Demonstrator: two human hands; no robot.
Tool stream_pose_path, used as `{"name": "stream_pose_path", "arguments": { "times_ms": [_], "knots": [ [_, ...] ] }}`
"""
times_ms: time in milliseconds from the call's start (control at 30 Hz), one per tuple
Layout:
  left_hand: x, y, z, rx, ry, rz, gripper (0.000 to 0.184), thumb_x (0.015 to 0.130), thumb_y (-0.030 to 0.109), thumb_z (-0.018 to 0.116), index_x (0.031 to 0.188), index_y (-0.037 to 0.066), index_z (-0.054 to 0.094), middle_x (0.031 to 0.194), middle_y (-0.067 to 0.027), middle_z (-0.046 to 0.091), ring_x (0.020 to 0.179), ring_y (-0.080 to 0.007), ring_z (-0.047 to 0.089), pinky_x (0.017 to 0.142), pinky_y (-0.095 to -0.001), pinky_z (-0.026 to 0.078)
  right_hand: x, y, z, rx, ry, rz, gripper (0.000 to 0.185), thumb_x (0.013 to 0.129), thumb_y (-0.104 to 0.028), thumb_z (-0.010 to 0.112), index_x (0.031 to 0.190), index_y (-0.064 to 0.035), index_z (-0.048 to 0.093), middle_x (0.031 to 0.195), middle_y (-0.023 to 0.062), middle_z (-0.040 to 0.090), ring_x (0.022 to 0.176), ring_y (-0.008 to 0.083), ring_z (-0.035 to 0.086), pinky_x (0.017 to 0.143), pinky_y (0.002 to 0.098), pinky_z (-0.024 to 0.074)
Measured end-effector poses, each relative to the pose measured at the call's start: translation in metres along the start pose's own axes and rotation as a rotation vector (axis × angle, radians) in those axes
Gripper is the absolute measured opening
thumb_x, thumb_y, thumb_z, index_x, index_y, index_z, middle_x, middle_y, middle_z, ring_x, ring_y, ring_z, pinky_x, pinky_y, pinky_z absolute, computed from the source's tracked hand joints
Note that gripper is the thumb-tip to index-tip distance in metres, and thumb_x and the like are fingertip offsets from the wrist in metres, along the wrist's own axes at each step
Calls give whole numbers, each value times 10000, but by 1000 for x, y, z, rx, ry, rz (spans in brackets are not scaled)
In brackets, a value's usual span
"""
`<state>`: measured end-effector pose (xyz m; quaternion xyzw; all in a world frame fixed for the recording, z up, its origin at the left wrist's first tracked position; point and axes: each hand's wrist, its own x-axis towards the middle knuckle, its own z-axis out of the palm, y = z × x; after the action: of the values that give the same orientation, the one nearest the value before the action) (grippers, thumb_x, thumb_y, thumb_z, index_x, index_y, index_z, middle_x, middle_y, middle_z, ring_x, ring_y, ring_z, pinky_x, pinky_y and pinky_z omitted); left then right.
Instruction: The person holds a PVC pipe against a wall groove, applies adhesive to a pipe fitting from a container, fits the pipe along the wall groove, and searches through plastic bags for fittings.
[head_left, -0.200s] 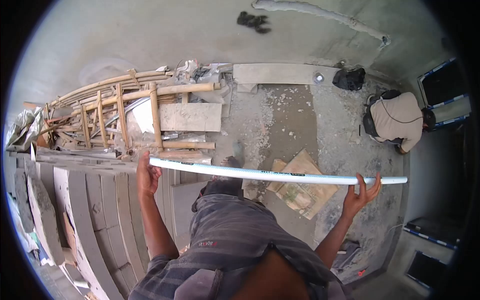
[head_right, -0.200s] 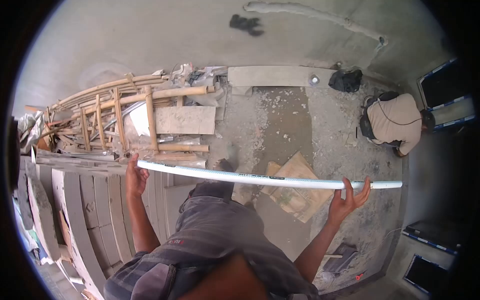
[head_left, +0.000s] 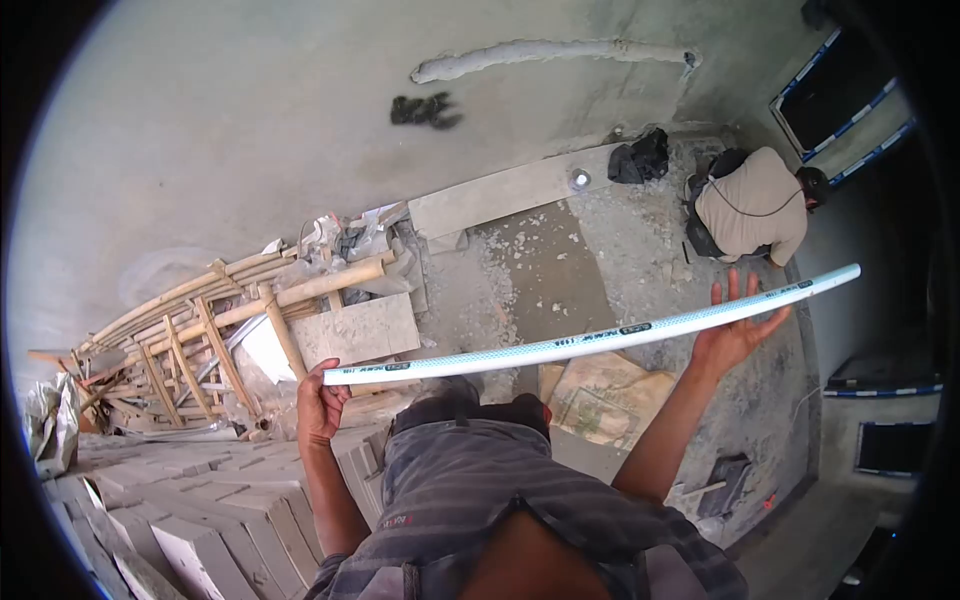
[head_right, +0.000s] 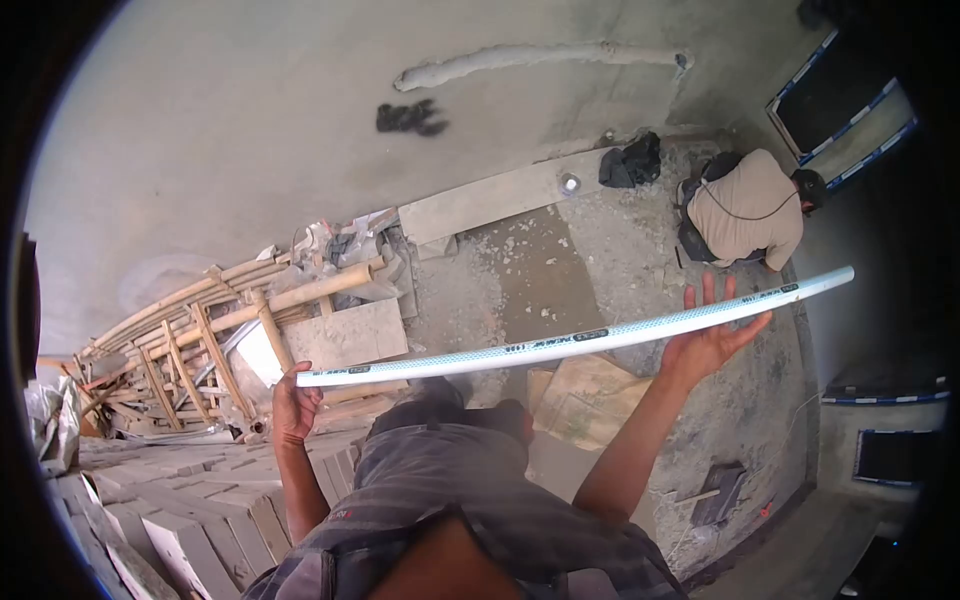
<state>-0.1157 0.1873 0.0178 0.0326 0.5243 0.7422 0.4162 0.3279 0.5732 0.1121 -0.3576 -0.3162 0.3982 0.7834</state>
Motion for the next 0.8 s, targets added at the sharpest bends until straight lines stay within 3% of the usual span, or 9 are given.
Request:
{"name": "stream_pose_path", "arguments": {
  "times_ms": [100,167,300,367,567,667,800],
  "knots": [
    [71,24,41,-21,-92,3,371,1008,250,570,1221,-53,572,844,-102,670,679,-165,658,646,-279,576,34,71,20,553,-125,487,420,1021,-182,479,1417,-122,352,1339,180,535,1224,337,551,957,513,492],
    [107,32,64,-12,-142,19,396,1000,252,596,1255,-49,555,903,-94,679,743,-159,686,709,-279,605,1,86,90,339,3,531,370,1023,-215,466,1360,-79,397,1266,161,581,1180,326,573,946,499,484],
    [169,35,82,79,-178,-24,423,994,182,601,1339,-45,511,1048,-116,685,849,-174,707,792,-291,619,-43,152,155,183,-163,863,329,998,-171,522,1310,-114,434,1256,132,599,1214,303,552,945,474,470],
    [194,28,89,77,-221,-64,411,986,151,610,1340,-37,518,1071,-116,680,881,-179,707,806,-294,619,-66,190,179,147,-275,994,302,978,-146,565,1259,-121,459,1243,100,611,1148,242,580,877,414,467],
    [291,24,131,201,-194,-90,388,987,124,611,1329,-43,539,1050,-101,669,862,-159,686,789,-271,600,-33,301,250,-162,-332,991,301,911,-133,664,1155,-120,487,1107,71,660,976,139,576,682,300,418],
    [362,32,169,472,-162,-33,362,973,120,630,1292,-41,571,1063,-102,671,865,-165,674,770,-275,579,12,364,283,-229,-316,948,323,929,-97,655,1192,-101,466,1063,72,685,948,158,648,598,239,424],
    [449,55,243,866,-262,169,361,945,78,637,1280,-44,578,1081,-121,677,860,-176,676,767,-308,549,89,426,334,-28,-210,958,284,916,-36,644,1146,-61,480,955,107,681,889,254,725,607,287,514]
  ]
}}
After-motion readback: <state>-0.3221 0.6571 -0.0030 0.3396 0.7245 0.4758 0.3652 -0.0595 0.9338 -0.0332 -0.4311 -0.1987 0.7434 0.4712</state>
